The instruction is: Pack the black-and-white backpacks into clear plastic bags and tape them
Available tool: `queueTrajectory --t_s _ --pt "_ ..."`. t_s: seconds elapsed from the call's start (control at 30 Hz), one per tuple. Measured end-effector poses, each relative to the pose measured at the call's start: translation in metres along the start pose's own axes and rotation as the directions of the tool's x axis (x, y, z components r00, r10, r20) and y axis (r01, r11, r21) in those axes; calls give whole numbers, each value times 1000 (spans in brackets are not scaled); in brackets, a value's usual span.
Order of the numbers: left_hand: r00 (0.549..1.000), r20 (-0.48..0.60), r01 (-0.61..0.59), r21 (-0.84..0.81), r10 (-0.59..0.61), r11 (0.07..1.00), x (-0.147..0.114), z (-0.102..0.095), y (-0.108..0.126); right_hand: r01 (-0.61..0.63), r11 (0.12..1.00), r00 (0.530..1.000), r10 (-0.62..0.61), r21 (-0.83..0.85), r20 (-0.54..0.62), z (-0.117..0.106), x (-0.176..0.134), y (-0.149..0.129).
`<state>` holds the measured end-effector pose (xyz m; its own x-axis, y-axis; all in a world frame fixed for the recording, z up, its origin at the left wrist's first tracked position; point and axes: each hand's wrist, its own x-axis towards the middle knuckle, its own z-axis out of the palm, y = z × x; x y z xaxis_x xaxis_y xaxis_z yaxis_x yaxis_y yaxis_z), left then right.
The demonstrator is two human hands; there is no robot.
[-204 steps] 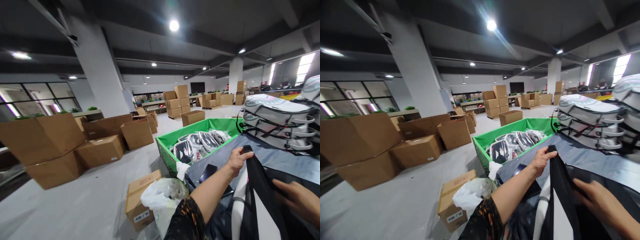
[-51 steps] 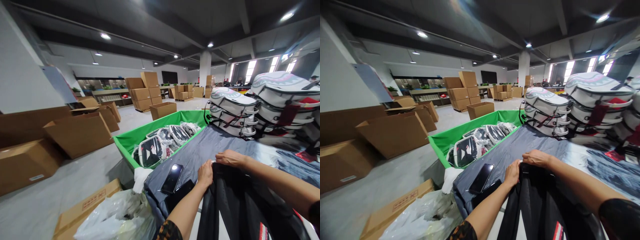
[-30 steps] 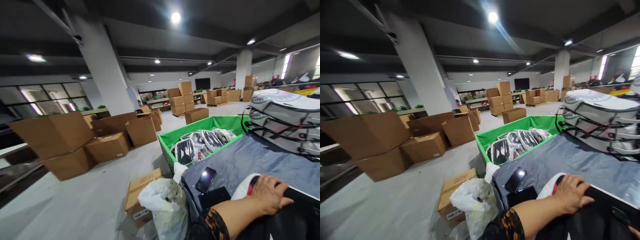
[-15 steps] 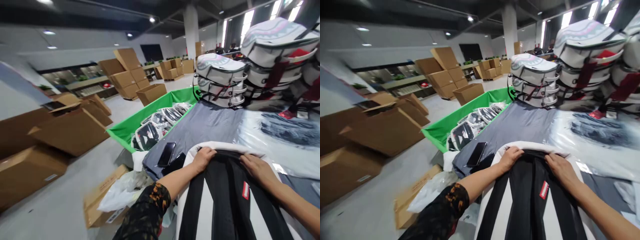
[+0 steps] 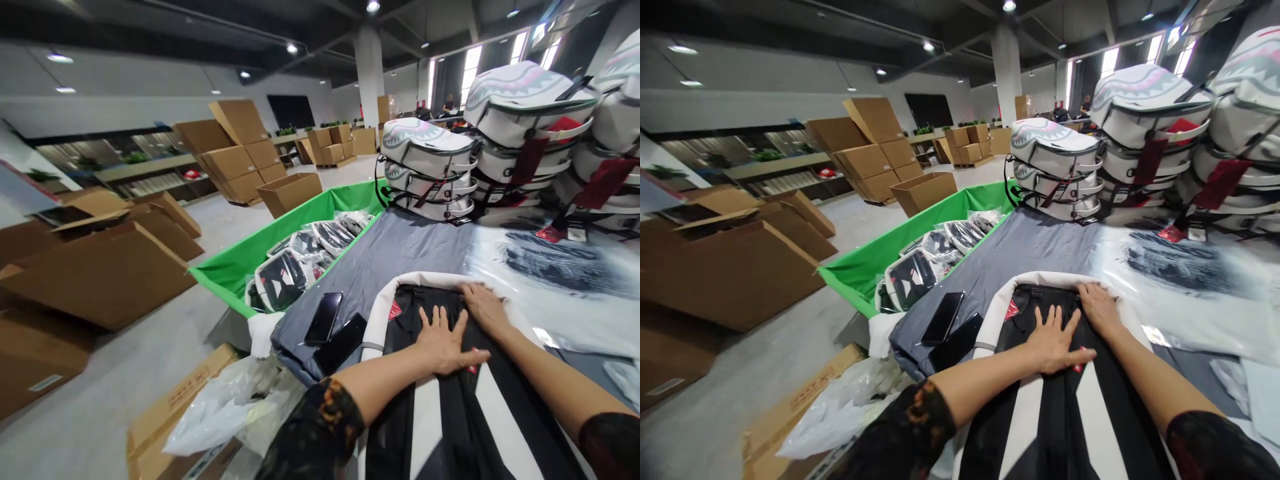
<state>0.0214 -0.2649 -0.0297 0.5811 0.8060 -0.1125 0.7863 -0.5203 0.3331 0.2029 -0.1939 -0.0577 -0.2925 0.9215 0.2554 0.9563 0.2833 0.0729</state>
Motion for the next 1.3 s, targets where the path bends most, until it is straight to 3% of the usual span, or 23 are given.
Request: queueTrajectory --t_s 0.07,0.13,0.27,0.33,0.43,0.5,0.57,0.7,0.8,0.83,0.9,0.97,1.1,1.17,1.2,1.23,1.3 --pt "1000 -25 -16 17 16 1000 9 3 -4 21 1000 1000 -21 16 18 -9 1 5" --pt "992 -124 -11 47 17 999 21 1 -13 37 999 999 -38 31 22 -23 5 18" --pt "931 -361 104 107 -58 989 31 4 -23 -87 995 996 86 43 17 -43 24 57" --pt "910 -407 149 134 -82 980 30 12 -26 -149 987 987 145 65 64 -38 39 73" --pt "932 -362 54 182 15 982 37 23 -30 -185 977 976 171 105 132 -17 58 85" --pt "938 -343 12 185 54 983 49 24 -32 -204 972 974 189 118 126 -4 63 86" --pt "935 -353 46 164 15 985 60 21 -33 -218 969 974 211 111 78 3 61 84" --pt "921 -381 135 102 -87 986 67 8 -28 -182 978 983 183 98 -5 -11 27 59" --pt "920 -378 126 23 -108 992 63 3 -25 8 987 1000 -4 161 -26 -43 -32 12" --pt "919 -379 111 -20 -110 994 63 0 -25 133 970 991 -126 202 -49 -56 -56 -8" --pt "918 -379 86 -104 -120 991 63 -6 -25 387 872 922 -370 300 -115 -76 -100 -46" --pt "928 -358 52 -150 -103 987 60 -16 -26 490 821 871 -477 293 -120 -81 -129 -75" --pt "954 -299 -82 -153 33 985 24 -39 -21 401 893 915 -384 203 -119 -45 -144 -87" --pt "951 -200 -271 -160 238 949 -13 -42 -12 394 897 917 -369 202 -150 -22 -145 -82" --pt "914 -133 -401 -166 382 901 -33 -39 -6 408 888 910 -380 209 -164 -14 -145 -80" --pt "846 -66 -532 -165 529 831 -52 -33 0 419 880 906 -388 224 -171 -7 -146 -78" --pt "715 13 -696 -69 699 714 -79 -13 11 407 871 912 -374 275 -167 -2 -147 -77"
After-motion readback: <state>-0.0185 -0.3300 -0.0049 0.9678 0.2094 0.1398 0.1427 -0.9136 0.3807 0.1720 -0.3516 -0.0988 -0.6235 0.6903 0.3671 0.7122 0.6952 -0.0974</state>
